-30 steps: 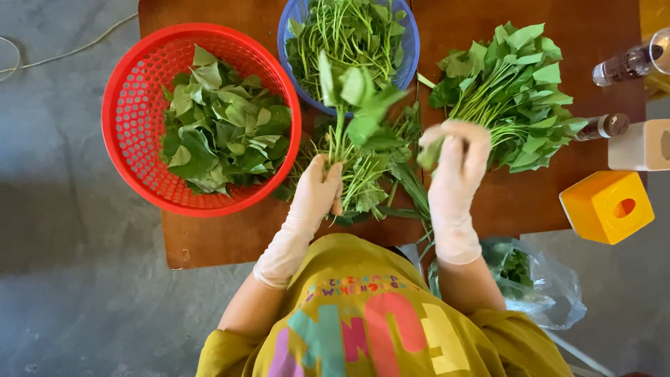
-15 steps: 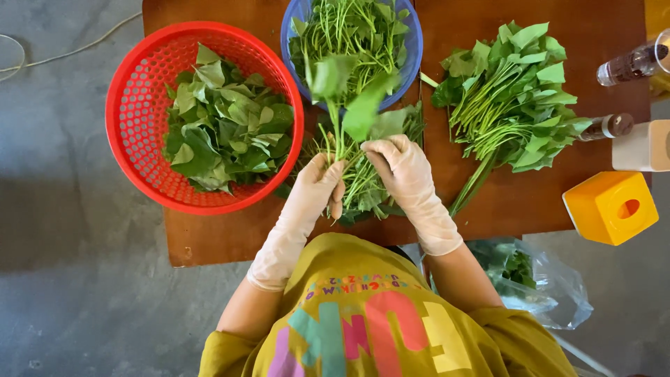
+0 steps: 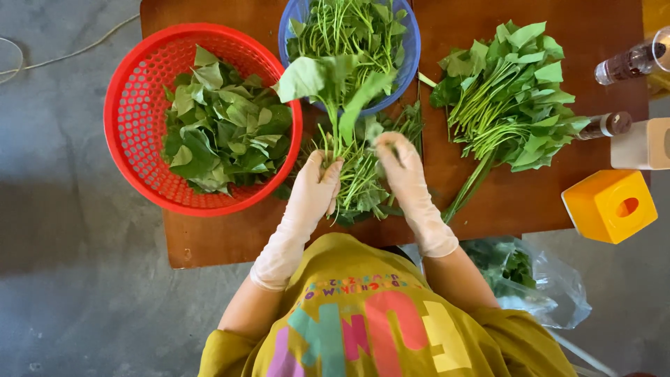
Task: The person plucks leaves from sweet potato greens, placing the leaves into a red basket and the stems into a blue bowl.
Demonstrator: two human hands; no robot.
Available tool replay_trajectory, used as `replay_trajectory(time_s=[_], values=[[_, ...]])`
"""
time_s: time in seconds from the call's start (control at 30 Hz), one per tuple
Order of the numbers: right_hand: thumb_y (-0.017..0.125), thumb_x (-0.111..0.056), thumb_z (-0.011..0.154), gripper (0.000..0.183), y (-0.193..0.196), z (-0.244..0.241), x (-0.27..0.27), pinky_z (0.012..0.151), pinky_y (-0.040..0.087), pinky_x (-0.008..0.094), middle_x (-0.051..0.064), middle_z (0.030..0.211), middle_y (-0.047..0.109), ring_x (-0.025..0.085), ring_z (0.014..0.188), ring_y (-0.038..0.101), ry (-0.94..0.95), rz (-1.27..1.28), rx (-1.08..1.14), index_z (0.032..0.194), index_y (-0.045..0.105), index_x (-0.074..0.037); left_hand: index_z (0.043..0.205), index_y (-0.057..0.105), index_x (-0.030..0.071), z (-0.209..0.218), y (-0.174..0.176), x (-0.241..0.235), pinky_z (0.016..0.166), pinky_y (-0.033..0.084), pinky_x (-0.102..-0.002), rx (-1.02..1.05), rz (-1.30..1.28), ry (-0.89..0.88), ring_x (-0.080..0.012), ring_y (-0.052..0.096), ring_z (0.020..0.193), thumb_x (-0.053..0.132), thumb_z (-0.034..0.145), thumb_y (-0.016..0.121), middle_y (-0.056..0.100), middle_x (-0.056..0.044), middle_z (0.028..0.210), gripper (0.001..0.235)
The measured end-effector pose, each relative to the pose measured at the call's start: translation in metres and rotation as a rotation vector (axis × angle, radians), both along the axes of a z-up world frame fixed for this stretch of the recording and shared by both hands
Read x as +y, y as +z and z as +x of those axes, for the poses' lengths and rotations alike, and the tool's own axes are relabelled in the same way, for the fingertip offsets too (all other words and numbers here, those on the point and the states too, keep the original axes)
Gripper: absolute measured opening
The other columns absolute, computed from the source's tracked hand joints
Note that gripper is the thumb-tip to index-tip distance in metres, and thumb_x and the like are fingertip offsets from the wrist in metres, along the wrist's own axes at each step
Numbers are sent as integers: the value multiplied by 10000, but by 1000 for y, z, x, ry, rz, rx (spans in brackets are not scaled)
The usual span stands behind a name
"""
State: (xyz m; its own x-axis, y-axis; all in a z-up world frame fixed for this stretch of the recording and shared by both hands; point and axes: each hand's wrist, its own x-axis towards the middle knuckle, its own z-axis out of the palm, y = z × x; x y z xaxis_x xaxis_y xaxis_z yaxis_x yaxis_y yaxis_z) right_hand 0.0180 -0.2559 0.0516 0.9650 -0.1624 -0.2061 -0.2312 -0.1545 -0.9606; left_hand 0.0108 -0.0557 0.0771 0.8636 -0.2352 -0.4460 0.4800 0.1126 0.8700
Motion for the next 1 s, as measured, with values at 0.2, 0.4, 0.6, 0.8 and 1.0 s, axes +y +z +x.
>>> replay_trajectory(time_s=[0.2,0.4,0.6,0.8,1.0], values=[[577,-51,1049,70,5,0,-24,927,446,372,93,1199,579,250,1073,547,35,-53,-312,1101,607,-86,1155,583,48,-5,-20,7,461,430,-330,-237,442,76,-154,524,483,192,1001,636,611,-59,663,217],[618,-138,1053,113,16,-11,-13,881,540,362,59,1025,654,242,967,644,447,-489,-470,1164,631,-151,1192,579,87,-9,-22,0,519,457,-403,-348,605,36,-290,551,508,184,974,668,611,-126,644,254],[735,-162,955,380,42,1,14,793,503,414,117,978,615,309,887,603,293,-739,-576,1324,650,-122,1195,580,95,-14,-11,-3,521,455,-381,-363,550,32,-272,552,509,167,977,664,631,-115,649,245],[775,-100,955,238,26,8,13,790,505,406,98,961,588,300,910,601,168,-765,-614,1174,696,-145,1182,579,83,-17,-8,-3,517,469,-355,-357,509,83,-240,548,506,151,976,660,627,-111,663,231],[747,-29,941,195,3,5,7,846,507,330,78,1073,564,231,970,596,161,-490,-531,1109,724,-126,1182,575,79,-17,-9,-3,530,478,-343,-400,489,93,-235,551,518,148,989,651,645,-110,682,219]])
